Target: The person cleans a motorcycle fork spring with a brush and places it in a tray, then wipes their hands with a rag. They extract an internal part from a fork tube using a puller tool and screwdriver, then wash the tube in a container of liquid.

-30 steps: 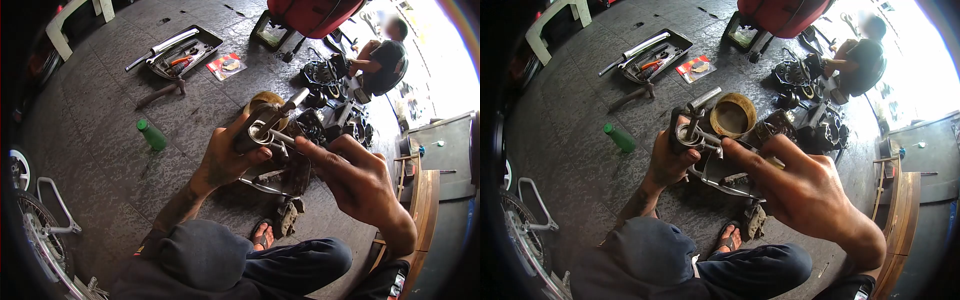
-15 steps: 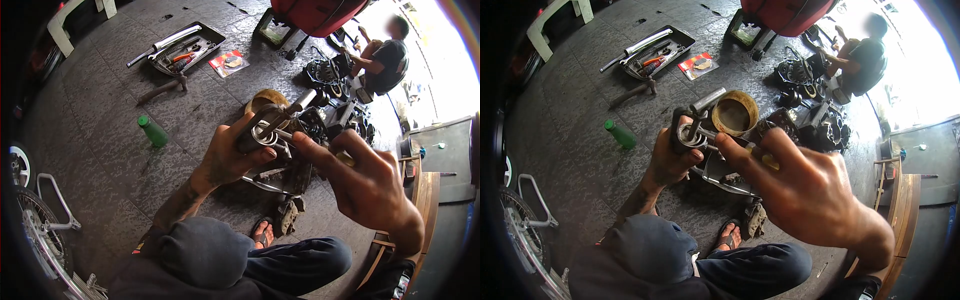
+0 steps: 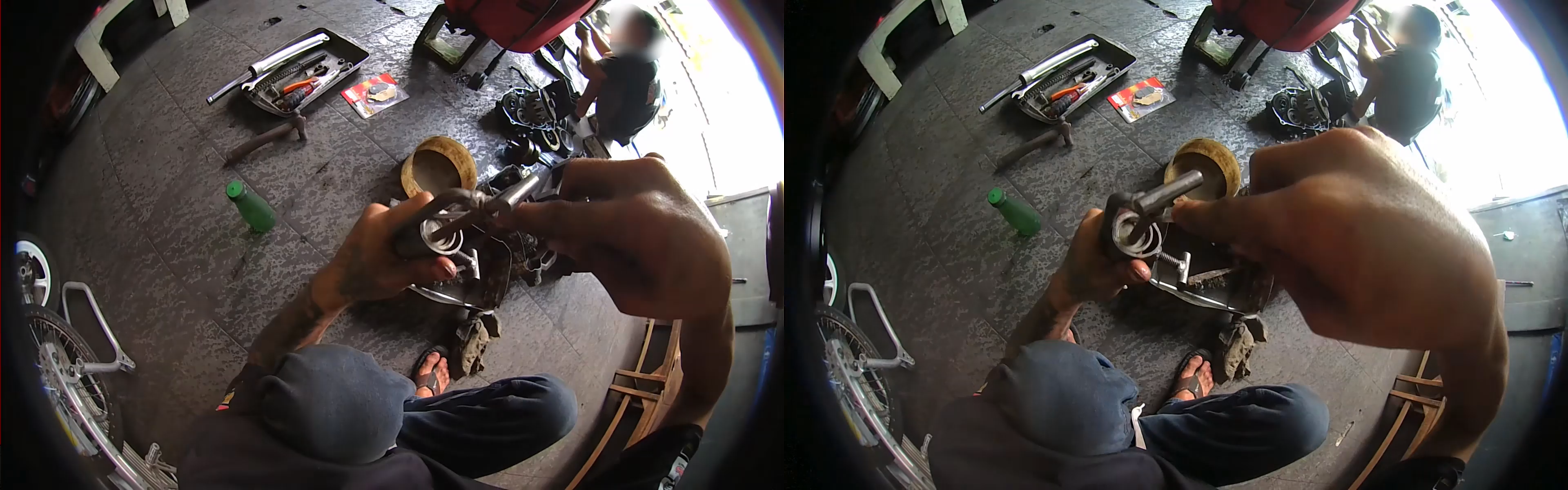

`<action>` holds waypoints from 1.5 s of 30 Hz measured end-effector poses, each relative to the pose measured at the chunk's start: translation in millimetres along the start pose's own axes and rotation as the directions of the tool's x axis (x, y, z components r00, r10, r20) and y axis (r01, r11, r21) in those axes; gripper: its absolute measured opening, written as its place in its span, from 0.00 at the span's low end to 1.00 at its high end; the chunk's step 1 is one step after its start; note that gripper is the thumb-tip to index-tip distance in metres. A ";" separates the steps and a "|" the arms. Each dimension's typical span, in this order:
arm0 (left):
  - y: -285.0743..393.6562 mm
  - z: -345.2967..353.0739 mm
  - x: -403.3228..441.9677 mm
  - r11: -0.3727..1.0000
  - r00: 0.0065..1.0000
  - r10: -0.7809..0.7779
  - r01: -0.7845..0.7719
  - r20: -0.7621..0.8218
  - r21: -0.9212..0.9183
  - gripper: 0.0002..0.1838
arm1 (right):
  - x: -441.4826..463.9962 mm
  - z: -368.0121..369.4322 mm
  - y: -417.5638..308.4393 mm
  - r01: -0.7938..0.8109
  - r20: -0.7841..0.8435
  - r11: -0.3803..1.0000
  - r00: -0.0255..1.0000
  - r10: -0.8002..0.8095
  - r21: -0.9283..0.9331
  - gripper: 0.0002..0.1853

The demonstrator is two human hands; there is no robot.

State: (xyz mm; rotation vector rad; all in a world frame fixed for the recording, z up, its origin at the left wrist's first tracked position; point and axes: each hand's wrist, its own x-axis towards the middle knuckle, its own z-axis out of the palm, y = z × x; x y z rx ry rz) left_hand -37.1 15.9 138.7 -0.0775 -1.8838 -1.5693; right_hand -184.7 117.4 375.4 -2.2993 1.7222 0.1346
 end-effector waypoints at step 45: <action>-6.5 8.0 7.8 0.999 0.980 -0.018 0.024 -0.197 0.031 0.26 | -24.6 77.7 -20.7 -0.232 -0.348 0.972 0.915 0.205 -0.039 0.29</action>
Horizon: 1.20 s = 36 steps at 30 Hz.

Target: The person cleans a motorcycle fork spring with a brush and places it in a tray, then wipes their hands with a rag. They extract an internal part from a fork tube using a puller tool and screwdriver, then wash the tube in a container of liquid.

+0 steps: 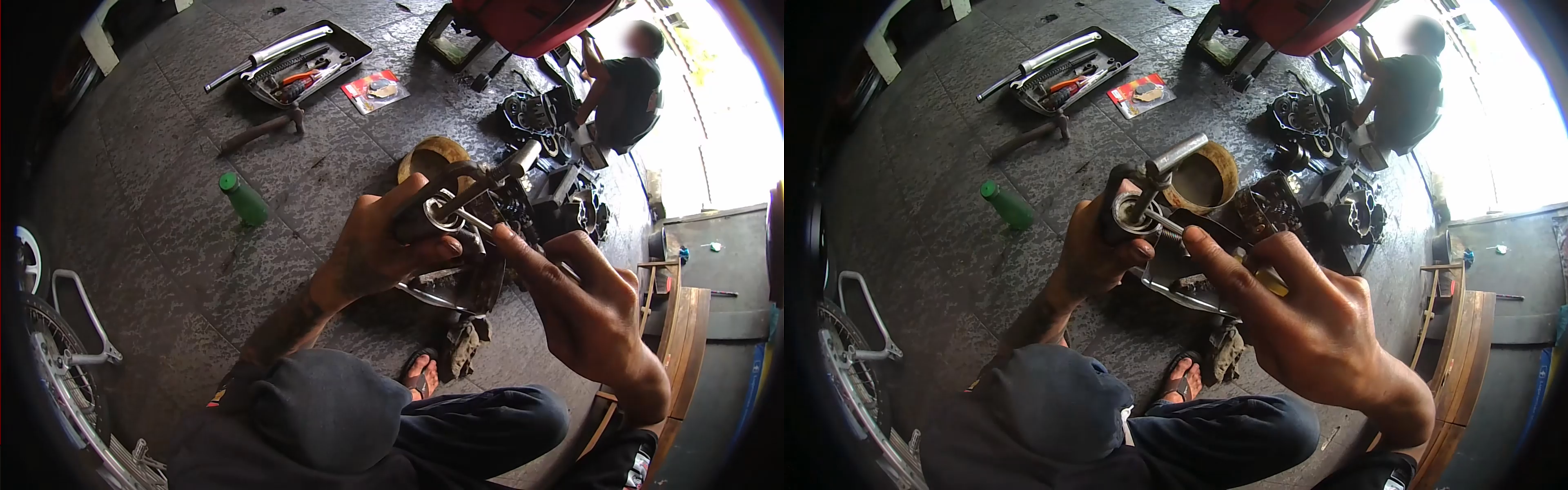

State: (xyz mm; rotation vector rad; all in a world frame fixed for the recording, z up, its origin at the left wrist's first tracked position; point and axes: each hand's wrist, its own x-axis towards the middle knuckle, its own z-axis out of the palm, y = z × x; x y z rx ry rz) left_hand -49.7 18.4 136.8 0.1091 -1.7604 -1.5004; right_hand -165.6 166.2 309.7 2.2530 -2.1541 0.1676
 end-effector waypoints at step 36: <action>4.8 -2.5 10.7 0.982 0.984 -0.169 0.173 0.054 -0.077 0.25 | 46.0 -41.7 -3.9 0.033 0.225 0.959 0.974 0.033 -0.283 0.23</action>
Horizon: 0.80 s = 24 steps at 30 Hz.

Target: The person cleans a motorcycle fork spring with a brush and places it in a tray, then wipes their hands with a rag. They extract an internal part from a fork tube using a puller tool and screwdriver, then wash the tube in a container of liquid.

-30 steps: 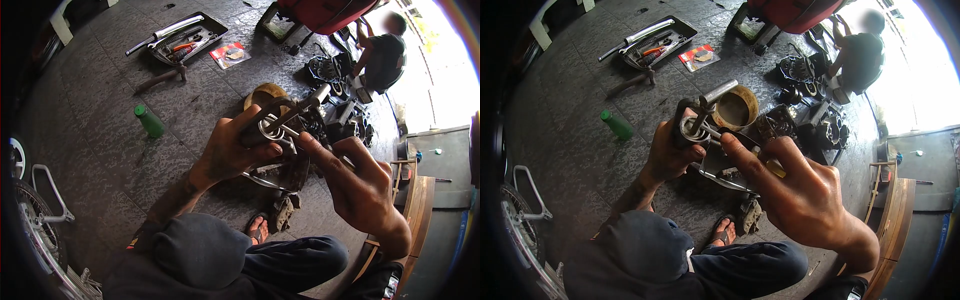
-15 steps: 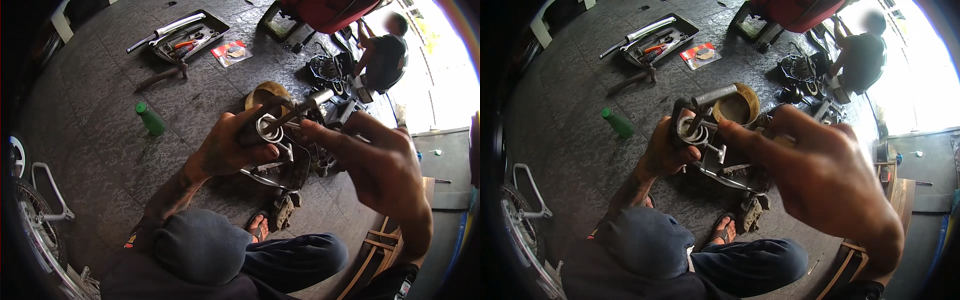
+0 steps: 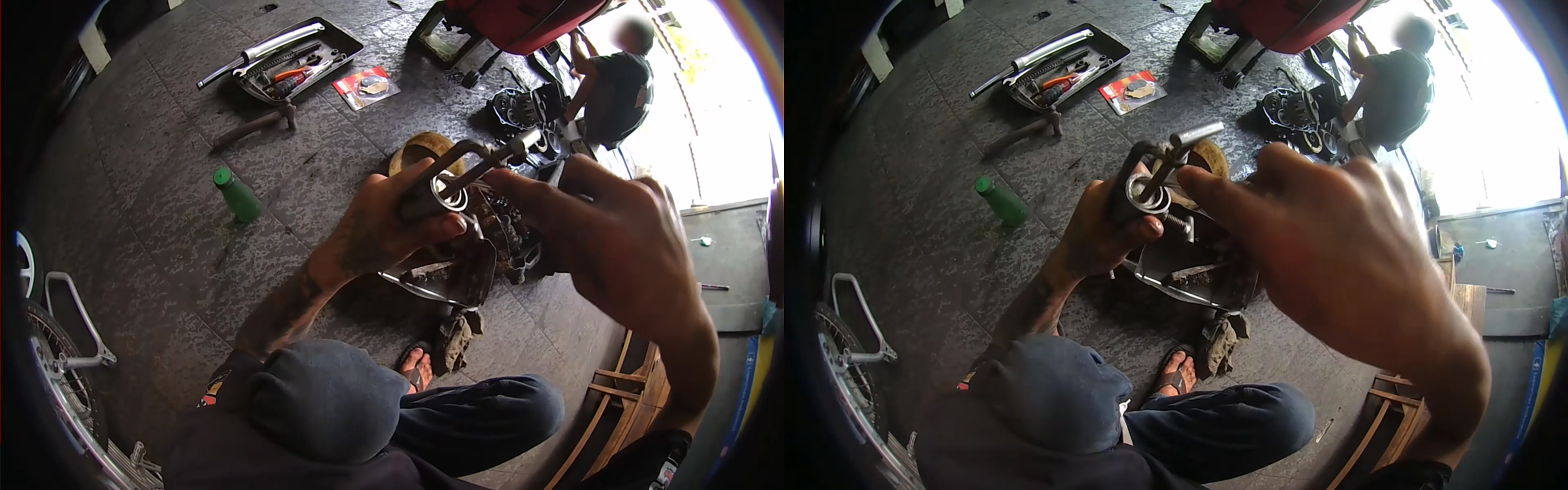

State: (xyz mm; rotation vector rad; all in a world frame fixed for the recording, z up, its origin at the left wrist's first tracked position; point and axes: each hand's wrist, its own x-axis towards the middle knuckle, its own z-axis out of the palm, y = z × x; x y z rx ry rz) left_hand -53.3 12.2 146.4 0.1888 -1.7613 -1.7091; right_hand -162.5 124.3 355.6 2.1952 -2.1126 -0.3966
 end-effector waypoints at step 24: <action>34.4 11.1 -14.8 0.986 0.984 -0.069 0.092 0.165 -0.137 0.16 | -13.4 -25.8 -4.2 0.075 0.150 0.964 0.982 -0.116 0.257 0.12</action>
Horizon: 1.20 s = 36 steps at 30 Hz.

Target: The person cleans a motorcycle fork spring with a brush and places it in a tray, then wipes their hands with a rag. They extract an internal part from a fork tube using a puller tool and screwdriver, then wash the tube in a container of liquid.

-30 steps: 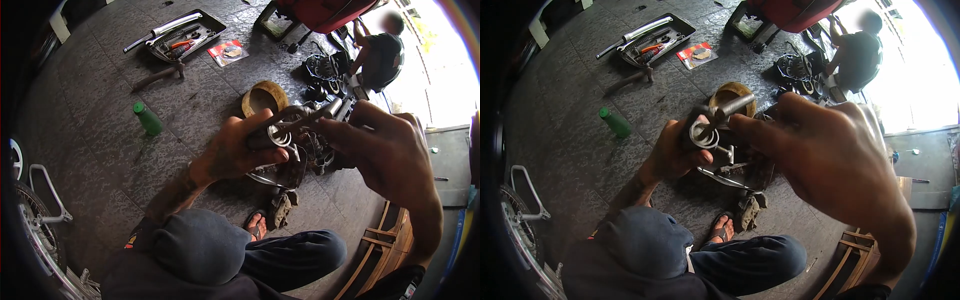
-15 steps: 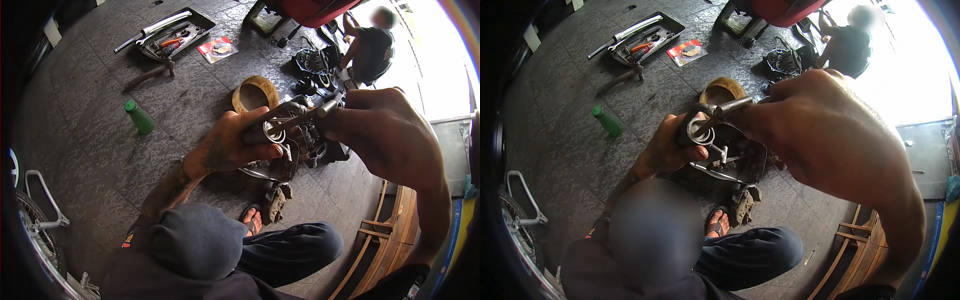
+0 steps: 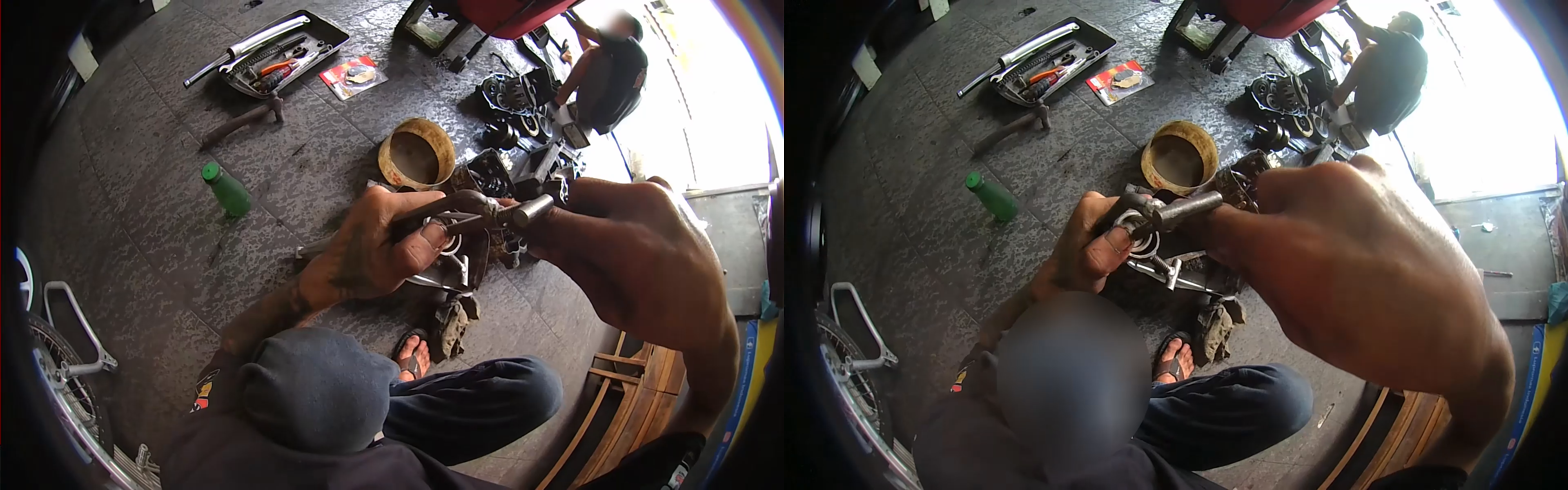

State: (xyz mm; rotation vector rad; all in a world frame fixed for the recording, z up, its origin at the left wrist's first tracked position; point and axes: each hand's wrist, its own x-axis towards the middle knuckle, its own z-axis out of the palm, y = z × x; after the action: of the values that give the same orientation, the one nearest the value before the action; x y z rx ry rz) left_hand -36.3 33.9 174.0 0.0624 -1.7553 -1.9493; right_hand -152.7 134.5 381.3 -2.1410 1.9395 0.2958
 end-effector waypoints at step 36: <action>-4.8 19.8 -4.5 0.986 0.801 -0.049 0.134 0.597 -0.099 0.17 | -17.7 26.4 65.4 0.124 0.290 0.832 0.901 -0.322 0.541 0.18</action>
State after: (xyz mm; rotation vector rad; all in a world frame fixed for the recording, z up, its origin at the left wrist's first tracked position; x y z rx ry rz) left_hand -41.3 54.0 171.3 -0.5888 -2.0062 -2.3242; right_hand -219.3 153.4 359.0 -1.7759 1.3403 0.1072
